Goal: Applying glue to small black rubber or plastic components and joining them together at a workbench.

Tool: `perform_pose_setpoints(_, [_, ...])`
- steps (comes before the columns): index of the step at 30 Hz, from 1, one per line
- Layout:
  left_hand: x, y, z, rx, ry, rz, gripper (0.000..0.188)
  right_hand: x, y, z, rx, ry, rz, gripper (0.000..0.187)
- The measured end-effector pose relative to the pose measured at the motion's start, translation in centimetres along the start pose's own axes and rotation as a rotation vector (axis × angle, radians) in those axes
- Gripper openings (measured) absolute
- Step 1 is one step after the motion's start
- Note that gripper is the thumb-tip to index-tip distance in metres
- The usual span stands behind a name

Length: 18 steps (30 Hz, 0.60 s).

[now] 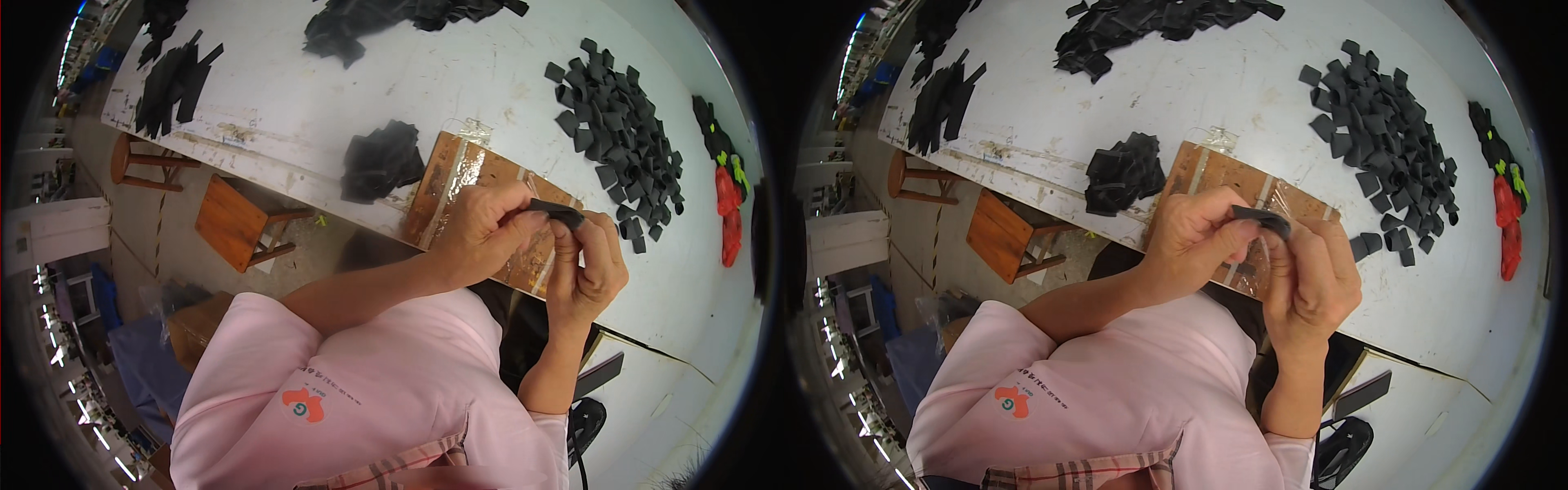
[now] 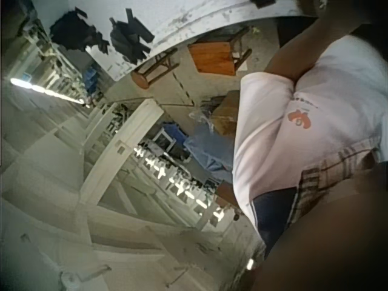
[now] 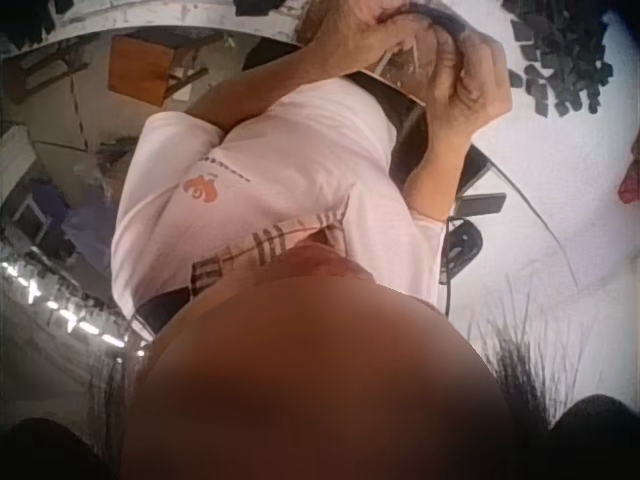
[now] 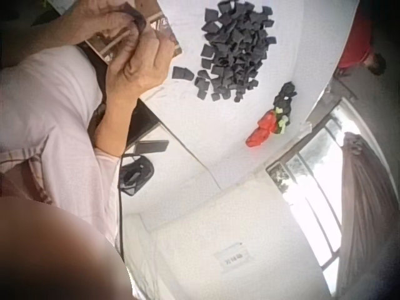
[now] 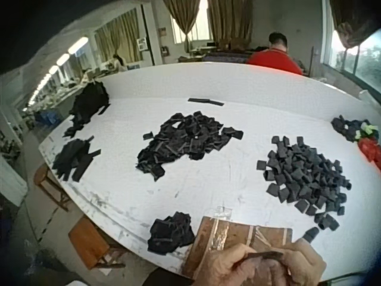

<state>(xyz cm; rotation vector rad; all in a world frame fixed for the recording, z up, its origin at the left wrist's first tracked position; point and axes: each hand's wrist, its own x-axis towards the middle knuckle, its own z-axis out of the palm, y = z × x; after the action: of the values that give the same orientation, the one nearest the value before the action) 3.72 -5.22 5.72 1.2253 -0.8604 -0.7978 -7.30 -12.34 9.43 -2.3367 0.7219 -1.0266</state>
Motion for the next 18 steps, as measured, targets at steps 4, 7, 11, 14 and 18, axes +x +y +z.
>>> perform_pose_setpoints(4, [0.3, 0.1, -0.3, 0.005, -0.063, -0.054, 0.010, -0.3, 0.2, 0.4, -0.007, 0.047, -0.024, 0.010])
perform_pose_setpoints(7, [0.1, -0.5, -1.1, 0.244, -0.006, 0.205, 0.009, 0.0, 0.1, -0.1, -0.046, 0.004, -0.013, 0.012])
perform_pose_setpoints(11, [-0.6, -2.7, -4.8, 0.611, 0.577, 0.182, 0.019, 1.7, 1.8, -2.7, 0.555, 0.005, 0.285, 0.016])
perform_pose_setpoints(14, [-1.4, -6.7, -11.7, 1.195, 0.808, 0.141, 0.022, 2.6, 2.7, -2.8, 0.571, 0.210, 0.443, 0.027])
perform_pose_setpoints(18, [-2.8, -8.0, -16.3, 1.110, 0.551, -0.419, 0.020, -1.6, 1.7, -0.9, 0.507, 0.155, 0.531, 0.028])
